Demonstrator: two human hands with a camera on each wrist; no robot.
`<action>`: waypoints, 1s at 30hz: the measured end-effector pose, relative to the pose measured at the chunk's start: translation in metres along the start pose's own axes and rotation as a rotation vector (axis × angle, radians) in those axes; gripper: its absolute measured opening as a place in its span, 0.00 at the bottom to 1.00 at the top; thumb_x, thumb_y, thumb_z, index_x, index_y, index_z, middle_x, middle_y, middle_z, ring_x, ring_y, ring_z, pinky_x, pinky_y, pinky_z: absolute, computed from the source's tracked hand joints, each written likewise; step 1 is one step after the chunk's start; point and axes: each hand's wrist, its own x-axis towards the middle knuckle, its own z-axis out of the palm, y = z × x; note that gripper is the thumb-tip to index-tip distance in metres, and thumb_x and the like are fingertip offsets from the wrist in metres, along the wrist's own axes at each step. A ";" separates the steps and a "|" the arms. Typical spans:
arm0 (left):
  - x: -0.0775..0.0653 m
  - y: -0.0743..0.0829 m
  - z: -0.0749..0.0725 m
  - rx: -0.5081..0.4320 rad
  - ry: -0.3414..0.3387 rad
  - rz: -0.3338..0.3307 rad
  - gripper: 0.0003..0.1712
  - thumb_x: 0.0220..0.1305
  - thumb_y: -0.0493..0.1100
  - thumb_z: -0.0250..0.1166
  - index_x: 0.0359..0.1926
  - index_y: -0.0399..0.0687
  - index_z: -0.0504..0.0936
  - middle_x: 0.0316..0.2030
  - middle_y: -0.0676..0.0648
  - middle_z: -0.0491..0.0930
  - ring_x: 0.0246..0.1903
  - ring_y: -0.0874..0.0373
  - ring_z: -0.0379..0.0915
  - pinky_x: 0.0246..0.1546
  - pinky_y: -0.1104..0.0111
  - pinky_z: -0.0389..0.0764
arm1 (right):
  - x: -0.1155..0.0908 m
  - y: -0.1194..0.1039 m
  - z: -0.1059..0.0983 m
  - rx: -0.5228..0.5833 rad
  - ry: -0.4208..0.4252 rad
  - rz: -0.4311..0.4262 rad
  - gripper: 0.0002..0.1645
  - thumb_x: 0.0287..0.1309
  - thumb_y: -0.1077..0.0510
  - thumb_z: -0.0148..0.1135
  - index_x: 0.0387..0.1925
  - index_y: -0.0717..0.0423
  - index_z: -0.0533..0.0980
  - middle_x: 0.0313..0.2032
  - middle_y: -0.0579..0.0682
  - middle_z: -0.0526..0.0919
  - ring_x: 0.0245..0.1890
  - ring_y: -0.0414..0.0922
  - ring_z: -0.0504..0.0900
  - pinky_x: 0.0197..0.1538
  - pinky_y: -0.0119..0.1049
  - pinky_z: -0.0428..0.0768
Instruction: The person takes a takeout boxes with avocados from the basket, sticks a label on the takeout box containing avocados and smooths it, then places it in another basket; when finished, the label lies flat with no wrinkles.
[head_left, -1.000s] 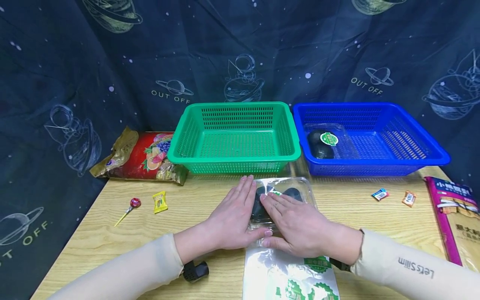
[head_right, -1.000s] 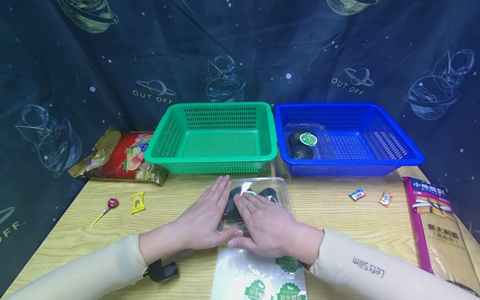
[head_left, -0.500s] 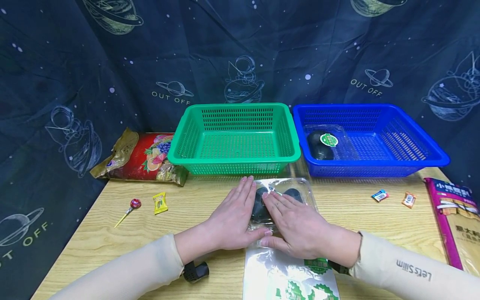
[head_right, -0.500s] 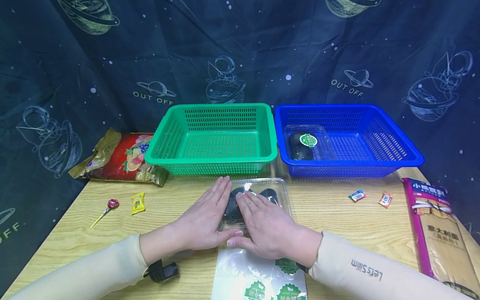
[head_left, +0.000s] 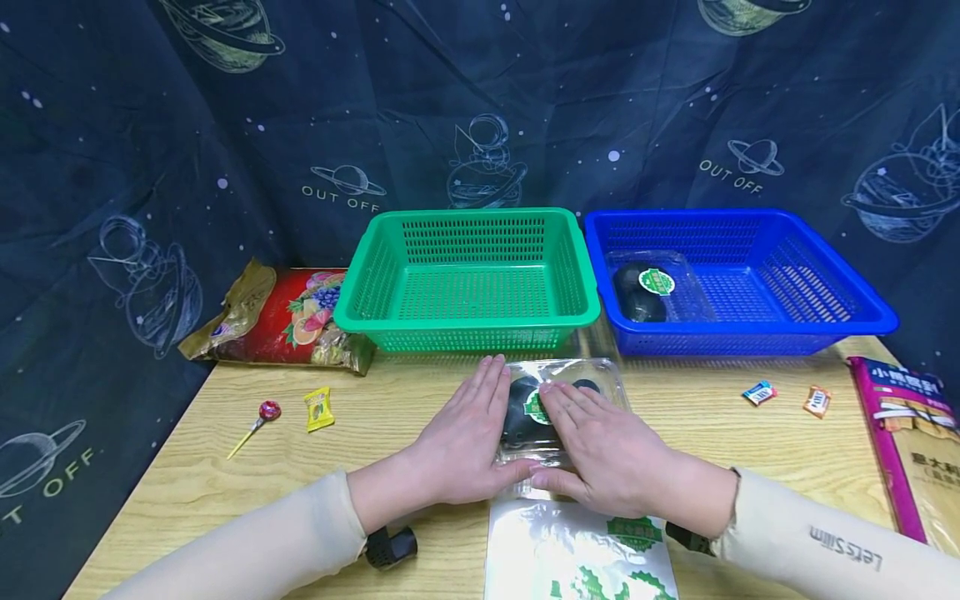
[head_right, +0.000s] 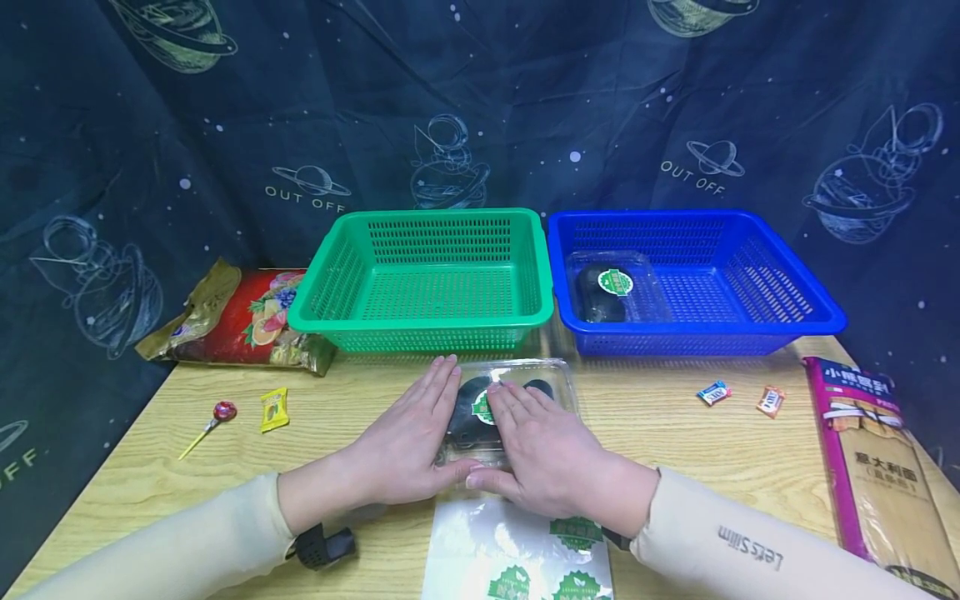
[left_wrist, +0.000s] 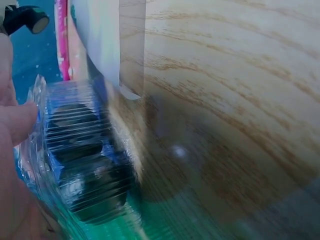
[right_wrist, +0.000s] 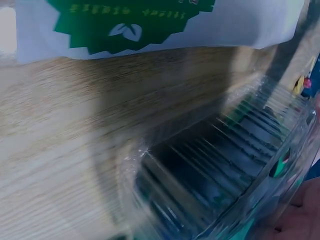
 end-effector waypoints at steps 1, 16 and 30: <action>0.000 0.000 0.000 -0.008 0.003 -0.001 0.62 0.59 0.76 0.46 0.72 0.28 0.44 0.73 0.32 0.39 0.73 0.43 0.30 0.70 0.57 0.44 | -0.001 0.001 0.000 0.002 0.000 0.004 0.54 0.64 0.27 0.37 0.69 0.71 0.55 0.68 0.65 0.60 0.69 0.57 0.57 0.69 0.49 0.57; 0.000 0.002 0.000 -0.043 0.004 -0.019 0.64 0.57 0.78 0.47 0.72 0.28 0.41 0.73 0.32 0.36 0.72 0.43 0.28 0.70 0.57 0.43 | -0.030 0.008 -0.003 0.022 0.025 -0.059 0.52 0.63 0.29 0.44 0.68 0.70 0.57 0.68 0.63 0.61 0.69 0.56 0.57 0.67 0.49 0.62; 0.000 0.000 0.002 -0.039 0.018 0.013 0.64 0.58 0.78 0.45 0.71 0.27 0.41 0.72 0.31 0.36 0.72 0.43 0.26 0.70 0.58 0.41 | -0.027 0.003 -0.002 0.077 0.089 -0.210 0.50 0.62 0.30 0.46 0.68 0.68 0.60 0.66 0.61 0.65 0.68 0.53 0.62 0.65 0.44 0.66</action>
